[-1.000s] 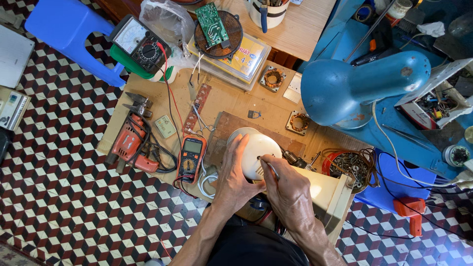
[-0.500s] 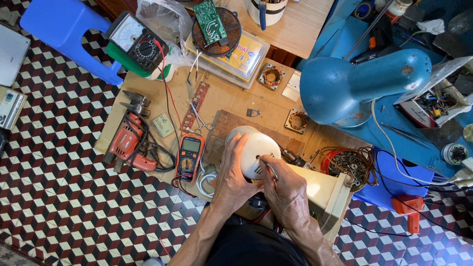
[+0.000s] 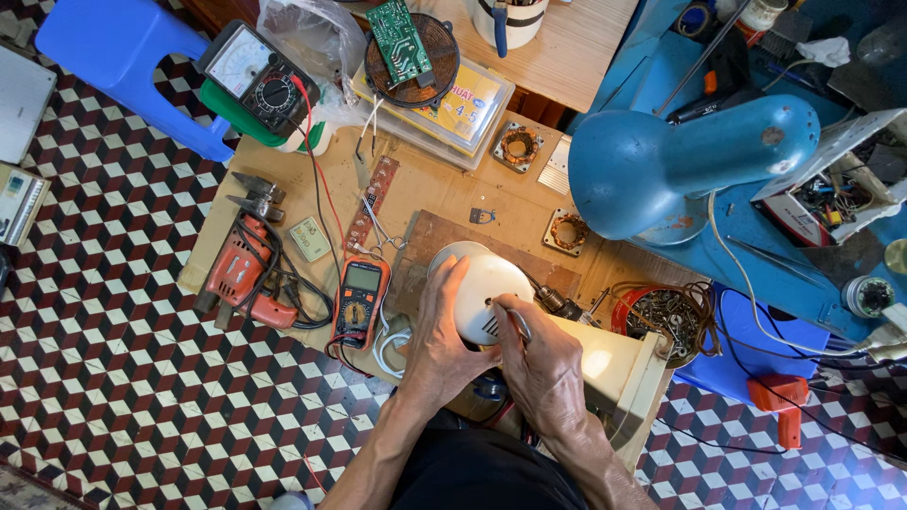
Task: The person repeatedly assembles and disassembles a desk lamp by attaching and detaching the blue lamp head to the white base. They also use a small metal tool to poke or adjust a hole on the lamp base while handling the lamp components.
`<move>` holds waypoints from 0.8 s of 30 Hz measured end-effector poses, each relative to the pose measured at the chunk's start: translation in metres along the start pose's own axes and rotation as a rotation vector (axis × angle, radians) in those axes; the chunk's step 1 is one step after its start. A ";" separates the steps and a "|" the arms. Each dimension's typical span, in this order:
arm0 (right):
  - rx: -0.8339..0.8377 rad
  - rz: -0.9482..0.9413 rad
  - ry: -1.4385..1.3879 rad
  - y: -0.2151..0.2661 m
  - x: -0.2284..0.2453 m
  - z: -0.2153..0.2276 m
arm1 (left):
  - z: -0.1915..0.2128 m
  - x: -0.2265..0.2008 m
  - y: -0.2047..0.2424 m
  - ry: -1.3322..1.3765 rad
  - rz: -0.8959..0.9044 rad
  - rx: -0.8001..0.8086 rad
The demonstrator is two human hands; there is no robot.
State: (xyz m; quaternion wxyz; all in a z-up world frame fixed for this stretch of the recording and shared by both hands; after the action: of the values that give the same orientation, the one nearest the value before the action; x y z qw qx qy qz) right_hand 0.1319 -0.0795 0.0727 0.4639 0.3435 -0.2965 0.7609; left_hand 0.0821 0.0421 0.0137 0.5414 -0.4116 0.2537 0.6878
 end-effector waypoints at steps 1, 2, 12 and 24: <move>-0.016 0.026 -0.001 0.002 0.002 0.001 | 0.000 0.000 0.000 -0.003 -0.002 -0.002; -0.023 0.033 0.002 0.003 0.003 0.002 | 0.000 0.000 0.000 0.002 0.005 0.002; -0.028 0.053 0.004 0.008 0.001 0.000 | 0.004 -0.005 -0.001 0.002 -0.013 -0.016; 0.001 0.008 0.025 0.010 -0.008 -0.005 | 0.000 0.001 0.000 -0.002 0.049 0.015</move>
State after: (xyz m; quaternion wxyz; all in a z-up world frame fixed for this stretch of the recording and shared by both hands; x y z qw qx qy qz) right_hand 0.1247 -0.0837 0.0621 0.4643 0.3329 -0.2918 0.7672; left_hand 0.0822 0.0427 0.0128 0.5276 -0.4007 0.2683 0.6993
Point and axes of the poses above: each hand's wrist, its own y-axis away from the middle knuckle, its own z-axis out of the back of the hand, x = y × z, the point moved 8 cm from there along -y, towards the middle knuckle, and after that the axes turned 1 degree about -y, right-handed, at the moved point
